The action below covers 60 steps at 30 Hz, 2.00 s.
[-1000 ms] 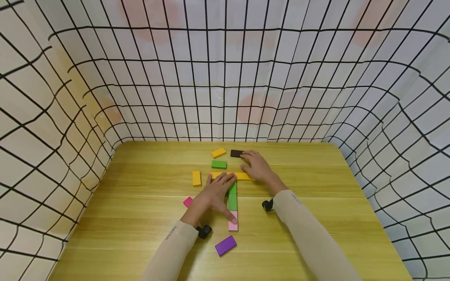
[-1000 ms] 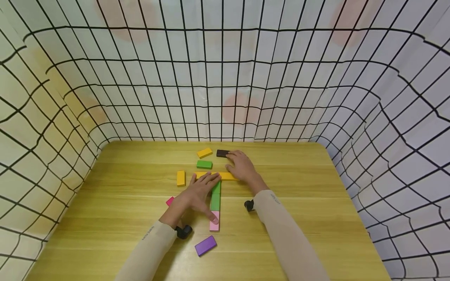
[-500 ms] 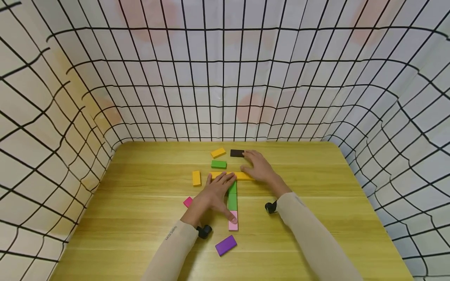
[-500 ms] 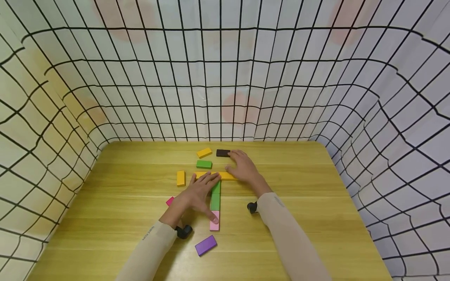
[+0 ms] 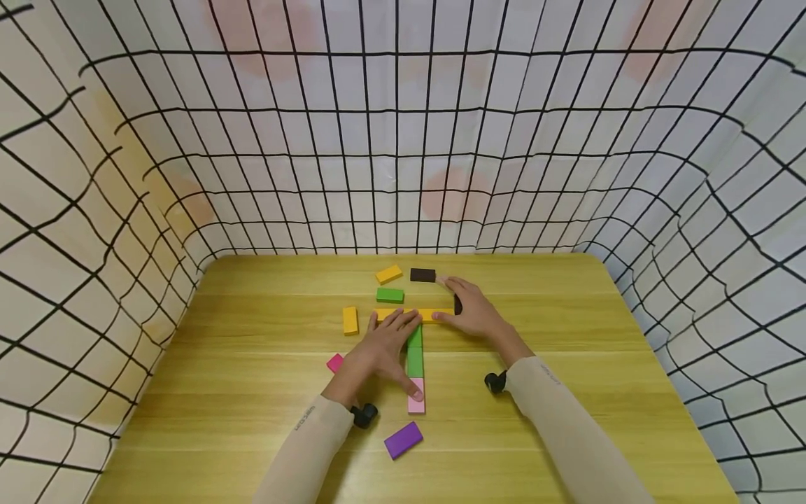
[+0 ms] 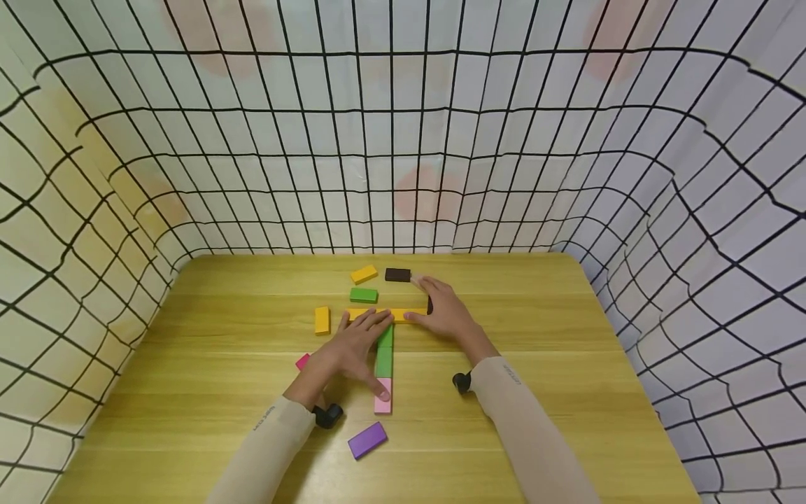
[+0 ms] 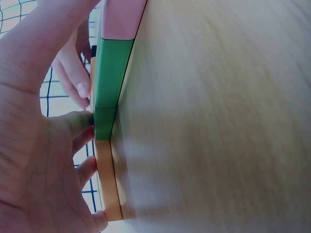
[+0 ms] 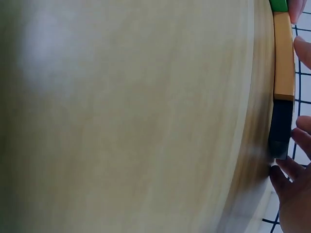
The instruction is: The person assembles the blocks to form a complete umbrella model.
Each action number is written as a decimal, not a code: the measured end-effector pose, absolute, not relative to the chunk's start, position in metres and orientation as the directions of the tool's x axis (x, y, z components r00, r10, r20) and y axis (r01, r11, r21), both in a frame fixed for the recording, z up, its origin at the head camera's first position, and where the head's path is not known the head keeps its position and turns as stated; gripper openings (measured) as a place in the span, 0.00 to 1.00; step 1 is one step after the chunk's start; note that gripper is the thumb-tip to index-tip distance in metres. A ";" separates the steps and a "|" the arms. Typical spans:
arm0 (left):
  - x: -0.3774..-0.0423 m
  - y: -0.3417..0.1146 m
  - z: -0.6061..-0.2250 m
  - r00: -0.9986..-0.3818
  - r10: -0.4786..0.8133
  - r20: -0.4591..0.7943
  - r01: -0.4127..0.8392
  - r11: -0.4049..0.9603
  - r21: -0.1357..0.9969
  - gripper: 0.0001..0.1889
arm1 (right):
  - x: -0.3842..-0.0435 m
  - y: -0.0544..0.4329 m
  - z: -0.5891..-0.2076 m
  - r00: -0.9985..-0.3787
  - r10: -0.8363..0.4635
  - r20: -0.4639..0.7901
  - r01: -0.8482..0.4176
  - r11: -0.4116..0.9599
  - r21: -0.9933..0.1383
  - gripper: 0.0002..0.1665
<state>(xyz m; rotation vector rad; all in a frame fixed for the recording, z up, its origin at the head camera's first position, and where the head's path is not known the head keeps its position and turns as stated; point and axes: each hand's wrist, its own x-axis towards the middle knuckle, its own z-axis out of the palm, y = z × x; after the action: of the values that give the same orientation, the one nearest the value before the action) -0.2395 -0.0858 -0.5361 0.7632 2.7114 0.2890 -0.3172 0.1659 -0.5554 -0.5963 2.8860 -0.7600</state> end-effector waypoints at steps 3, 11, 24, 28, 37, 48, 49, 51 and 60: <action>-0.240 -0.086 -0.535 -0.810 0.532 -0.245 0.471 0.840 0.269 0.81 | -0.318 0.166 -0.557 -0.914 -0.406 0.009 -0.358 0.795 -0.489 0.57; -0.243 -0.086 -0.534 -0.811 0.530 -0.248 0.470 0.842 0.264 0.81 | -0.320 0.166 -0.561 -0.921 -0.389 0.001 -0.335 0.792 -0.511 0.54; -0.239 -0.090 -0.537 -0.799 0.566 -0.202 0.502 0.814 0.292 0.79 | -0.319 0.164 -0.560 -0.923 -0.385 -0.021 -0.319 0.793 -0.519 0.55; -0.238 -0.094 -0.537 -0.792 0.589 -0.161 0.521 0.790 0.323 0.77 | -0.318 0.164 -0.559 -0.923 -0.383 -0.034 -0.310 0.792 -0.526 0.55; -0.245 -0.131 -0.530 -0.825 0.565 0.011 0.500 0.720 0.482 0.72 | -0.317 0.166 -0.558 -0.926 -0.373 -0.053 -0.290 0.796 -0.532 0.57; -0.259 -0.192 -0.522 -0.908 0.418 0.012 0.338 0.717 0.610 0.58 | -0.316 0.168 -0.556 -0.924 -0.379 -0.053 -0.299 0.802 -0.517 0.57; -0.260 -0.197 -0.523 -0.914 0.406 -0.003 0.320 0.724 0.611 0.56 | -0.316 0.168 -0.556 -0.923 -0.382 -0.052 -0.302 0.801 -0.516 0.57; -0.264 -0.205 -0.526 -0.920 0.391 -0.032 0.296 0.745 0.598 0.54 | -0.317 0.167 -0.555 -0.922 -0.384 -0.053 -0.304 0.801 -0.515 0.57; -0.267 -0.226 -0.540 -0.918 0.389 -0.072 0.267 0.744 0.613 0.50 | -0.319 0.164 -0.556 -0.919 -0.390 -0.052 -0.309 0.798 -0.517 0.57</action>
<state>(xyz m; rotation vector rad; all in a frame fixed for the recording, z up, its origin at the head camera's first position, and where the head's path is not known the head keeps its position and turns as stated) -0.2667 -0.2262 -0.5401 0.5232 2.7480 0.9216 -0.3191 0.1645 -0.5558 -0.5539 2.8289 -0.7739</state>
